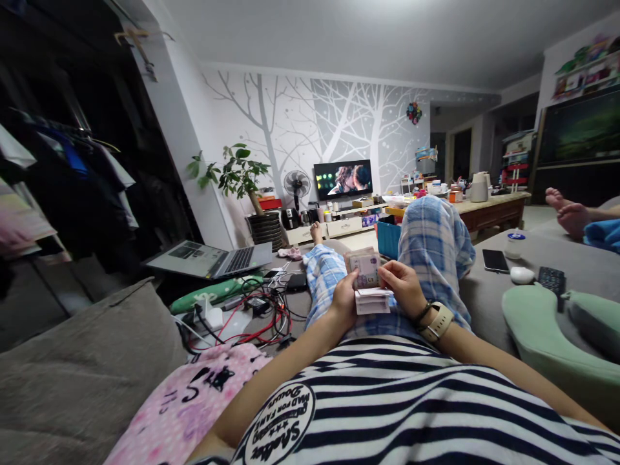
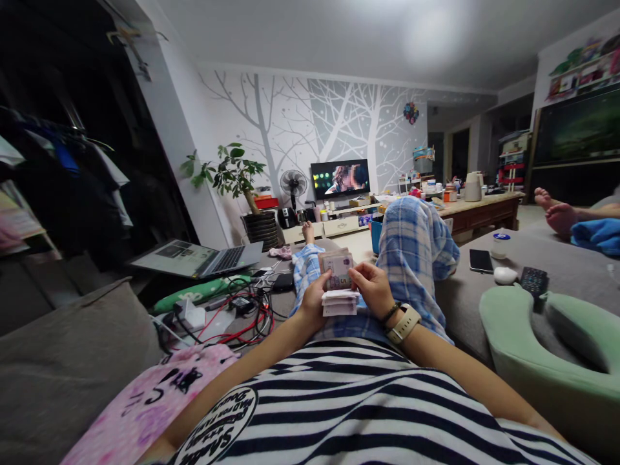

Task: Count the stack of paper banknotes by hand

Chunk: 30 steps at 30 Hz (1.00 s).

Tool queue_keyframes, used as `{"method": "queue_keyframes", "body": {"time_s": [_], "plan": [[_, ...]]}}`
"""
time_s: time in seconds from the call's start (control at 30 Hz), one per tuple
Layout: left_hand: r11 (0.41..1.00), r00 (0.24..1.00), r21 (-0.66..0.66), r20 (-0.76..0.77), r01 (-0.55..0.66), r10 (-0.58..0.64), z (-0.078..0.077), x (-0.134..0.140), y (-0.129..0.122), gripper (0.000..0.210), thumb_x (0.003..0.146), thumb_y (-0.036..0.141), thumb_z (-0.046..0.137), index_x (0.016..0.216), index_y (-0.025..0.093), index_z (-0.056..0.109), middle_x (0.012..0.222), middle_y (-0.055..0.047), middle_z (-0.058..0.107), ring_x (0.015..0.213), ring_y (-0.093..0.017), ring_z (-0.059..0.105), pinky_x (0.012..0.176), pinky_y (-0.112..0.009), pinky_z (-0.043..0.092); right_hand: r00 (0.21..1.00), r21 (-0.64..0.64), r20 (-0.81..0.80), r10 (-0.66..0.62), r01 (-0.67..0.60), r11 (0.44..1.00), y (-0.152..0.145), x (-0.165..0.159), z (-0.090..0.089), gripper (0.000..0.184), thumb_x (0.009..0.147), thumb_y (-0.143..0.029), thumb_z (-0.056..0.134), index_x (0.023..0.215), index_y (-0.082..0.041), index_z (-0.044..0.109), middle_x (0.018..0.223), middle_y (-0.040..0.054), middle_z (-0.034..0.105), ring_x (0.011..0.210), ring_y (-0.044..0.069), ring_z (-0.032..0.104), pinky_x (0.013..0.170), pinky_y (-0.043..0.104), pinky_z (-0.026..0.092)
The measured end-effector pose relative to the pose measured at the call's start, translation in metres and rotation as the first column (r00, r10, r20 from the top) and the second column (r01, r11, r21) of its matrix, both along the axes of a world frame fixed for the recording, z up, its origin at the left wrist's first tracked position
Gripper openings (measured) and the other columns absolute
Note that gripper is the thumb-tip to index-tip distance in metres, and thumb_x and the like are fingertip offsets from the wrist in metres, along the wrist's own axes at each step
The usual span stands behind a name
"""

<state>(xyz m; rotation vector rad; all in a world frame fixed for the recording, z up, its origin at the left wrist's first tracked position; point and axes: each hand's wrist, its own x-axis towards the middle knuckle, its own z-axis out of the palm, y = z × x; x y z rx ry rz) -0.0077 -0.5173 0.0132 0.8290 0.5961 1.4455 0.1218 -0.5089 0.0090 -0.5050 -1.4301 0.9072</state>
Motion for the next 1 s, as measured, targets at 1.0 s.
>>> {"method": "queue_keyframes", "body": {"time_s": [1.0], "plan": [[1.000, 0.999, 0.005, -0.032, -0.028, 0.028, 0.013, 0.003, -0.012, 0.023, 0.071, 0.028, 0.058, 0.085, 0.012, 0.067, 0.070, -0.006, 0.069, 0.072, -0.022, 0.066, 0.067, -0.030, 0.050, 0.996, 0.034, -0.001, -0.094, 0.094, 0.995, 0.003, 0.002, 0.002, 0.034, 0.071, -0.048, 0.063, 0.060, -0.019, 0.047, 0.051, -0.0052, 0.041, 0.047, 0.010, 0.034, 0.045, 0.024, 0.027]]}}
